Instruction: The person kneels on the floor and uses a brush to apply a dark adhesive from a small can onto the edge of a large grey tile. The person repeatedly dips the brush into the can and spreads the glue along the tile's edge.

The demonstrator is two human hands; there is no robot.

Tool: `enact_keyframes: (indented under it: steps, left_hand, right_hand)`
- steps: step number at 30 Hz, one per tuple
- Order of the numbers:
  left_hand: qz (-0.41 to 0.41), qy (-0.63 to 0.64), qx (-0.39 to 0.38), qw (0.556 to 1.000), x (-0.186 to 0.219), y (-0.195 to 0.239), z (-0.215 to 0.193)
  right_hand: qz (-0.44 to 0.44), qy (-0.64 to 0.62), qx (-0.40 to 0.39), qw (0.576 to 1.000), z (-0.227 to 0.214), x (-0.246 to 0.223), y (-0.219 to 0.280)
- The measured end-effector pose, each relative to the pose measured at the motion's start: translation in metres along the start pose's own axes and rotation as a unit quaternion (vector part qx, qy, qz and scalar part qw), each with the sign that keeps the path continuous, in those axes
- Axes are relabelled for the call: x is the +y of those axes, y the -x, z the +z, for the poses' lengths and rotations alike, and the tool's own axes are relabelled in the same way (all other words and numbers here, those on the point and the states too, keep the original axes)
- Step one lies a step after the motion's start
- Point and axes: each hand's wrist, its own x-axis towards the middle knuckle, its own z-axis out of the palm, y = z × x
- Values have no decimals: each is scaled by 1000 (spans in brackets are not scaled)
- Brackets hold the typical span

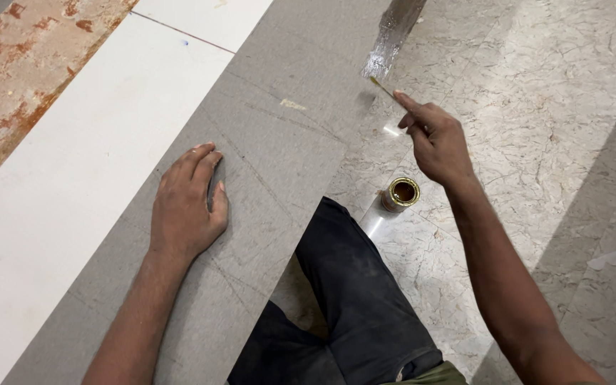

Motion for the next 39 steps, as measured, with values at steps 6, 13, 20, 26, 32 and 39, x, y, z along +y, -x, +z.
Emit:
enact_keyframes:
  steps: [6, 13, 20, 26, 32, 39]
  left_hand:
    - [3, 11, 2, 1000, 0, -4, -2]
    - [4, 14, 7, 1000, -3, -2, -2]
    - [11, 6, 9, 1000, -7, 0, 2]
    - [9, 16, 13, 1000, -10, -1, 3]
    - [19, 22, 21, 999, -12, 0, 4]
    - [18, 30, 24, 999, -12, 0, 4]
  right_hand:
    - [-133, 270, 87, 950, 2, -3, -9]
    - [-169, 430, 36, 886, -8, -32, 21]
    - [-150, 431, 28, 889, -18, -33, -11]
    - [-119, 418, -12, 901, -31, -65, 7]
    - [212, 21, -152, 965, -39, -66, -33]
    - [232, -9, -238, 943, -54, -58, -18]
